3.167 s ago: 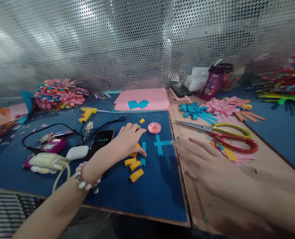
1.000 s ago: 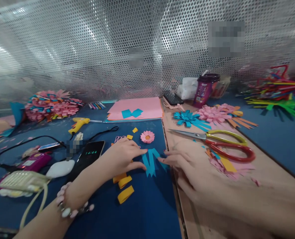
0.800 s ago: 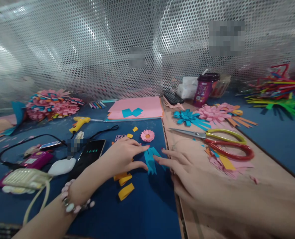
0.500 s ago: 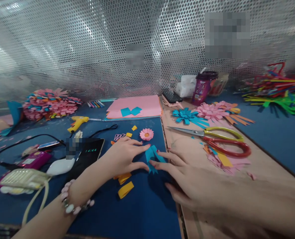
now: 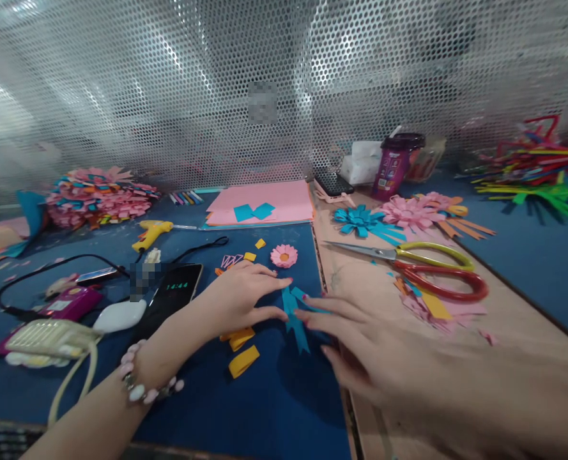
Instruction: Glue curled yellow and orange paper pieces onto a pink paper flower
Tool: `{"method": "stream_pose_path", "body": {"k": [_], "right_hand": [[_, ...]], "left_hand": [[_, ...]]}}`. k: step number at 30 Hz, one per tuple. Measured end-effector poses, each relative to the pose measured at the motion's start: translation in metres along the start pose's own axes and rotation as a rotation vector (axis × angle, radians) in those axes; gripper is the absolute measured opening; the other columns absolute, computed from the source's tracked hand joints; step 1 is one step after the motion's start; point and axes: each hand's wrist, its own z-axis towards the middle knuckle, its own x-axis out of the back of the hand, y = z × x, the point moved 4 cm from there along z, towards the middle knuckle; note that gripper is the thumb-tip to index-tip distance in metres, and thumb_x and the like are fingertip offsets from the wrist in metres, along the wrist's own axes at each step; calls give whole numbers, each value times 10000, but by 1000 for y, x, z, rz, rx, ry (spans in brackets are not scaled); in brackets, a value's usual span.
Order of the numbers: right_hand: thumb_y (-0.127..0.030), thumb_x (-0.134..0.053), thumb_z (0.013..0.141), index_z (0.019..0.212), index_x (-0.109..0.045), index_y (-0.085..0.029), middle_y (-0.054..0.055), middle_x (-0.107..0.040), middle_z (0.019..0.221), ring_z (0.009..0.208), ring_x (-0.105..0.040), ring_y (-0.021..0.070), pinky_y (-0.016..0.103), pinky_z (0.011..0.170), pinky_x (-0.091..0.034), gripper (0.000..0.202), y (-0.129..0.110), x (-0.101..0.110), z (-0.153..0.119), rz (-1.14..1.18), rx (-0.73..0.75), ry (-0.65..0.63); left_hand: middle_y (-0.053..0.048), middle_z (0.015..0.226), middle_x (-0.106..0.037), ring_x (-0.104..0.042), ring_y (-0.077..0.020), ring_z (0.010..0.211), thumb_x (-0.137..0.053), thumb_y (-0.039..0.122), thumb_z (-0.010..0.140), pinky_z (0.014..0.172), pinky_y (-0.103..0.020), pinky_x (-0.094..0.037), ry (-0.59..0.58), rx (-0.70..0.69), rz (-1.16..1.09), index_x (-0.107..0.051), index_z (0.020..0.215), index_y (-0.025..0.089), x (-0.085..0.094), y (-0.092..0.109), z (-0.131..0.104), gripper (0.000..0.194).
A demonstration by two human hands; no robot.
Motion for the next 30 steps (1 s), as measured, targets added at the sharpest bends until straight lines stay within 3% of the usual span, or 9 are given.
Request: {"method": "stream_pose_path", "body": {"k": [3,8,12,16,23,30], "right_hand": [[-115,-436,853,1160,-549,-128,139,-630,1162,1176,-531,216,403,934,-504,327,9,-4,-2,-20,-94,67],[-156,-461,826,1232,-509,-76,197,-538,1285,1234,-471,294,492,953,-471,416,7,-9,1,-72,-106,-67],[-137,-467,811,1250,-495,-94,163,-514,1330,1297,-404,271,480,1024,-416,443,2,-6,6,-25,-76,-89],[-118,-458,825,1190,-545,-101,111,-620,1208,1245,-465,248,493,1076,-357,376,-6,-2,4,7,60,-63],[-127,-499,825,1060,-620,-101,96,-697,1044,1144,-562,206,397,1055,-412,265,-17,5,-2,20,215,19],[-141,-460,875,880,-697,-83,144,-722,925,909,-685,238,350,944,-521,244,-24,19,-6,-167,598,-41]], "left_hand": [[-87,1202,-620,-546,-217,1121,-508,538,855,949,-372,-408,24,-37,-33,-536,1260,206,1,3,1,525],[-110,1291,-533,-466,-255,1195,-490,593,837,1000,-421,-375,51,26,-21,-423,1361,200,0,8,2,658],[-121,1318,-503,-433,-283,1222,-498,596,829,1017,-452,-356,-4,57,-15,-400,1376,187,-5,7,2,690],[-106,1360,-469,-404,-288,1242,-504,541,850,1033,-473,-335,-40,61,-4,-397,1383,217,-6,5,1,633],[-84,1364,-465,-391,-304,1255,-469,574,856,1013,-518,-333,-44,42,16,-510,1302,324,-6,5,0,513],[-76,1349,-492,-408,-284,1267,-481,594,840,1022,-491,-339,-35,24,27,-571,1240,317,-3,1,1,495]]}}
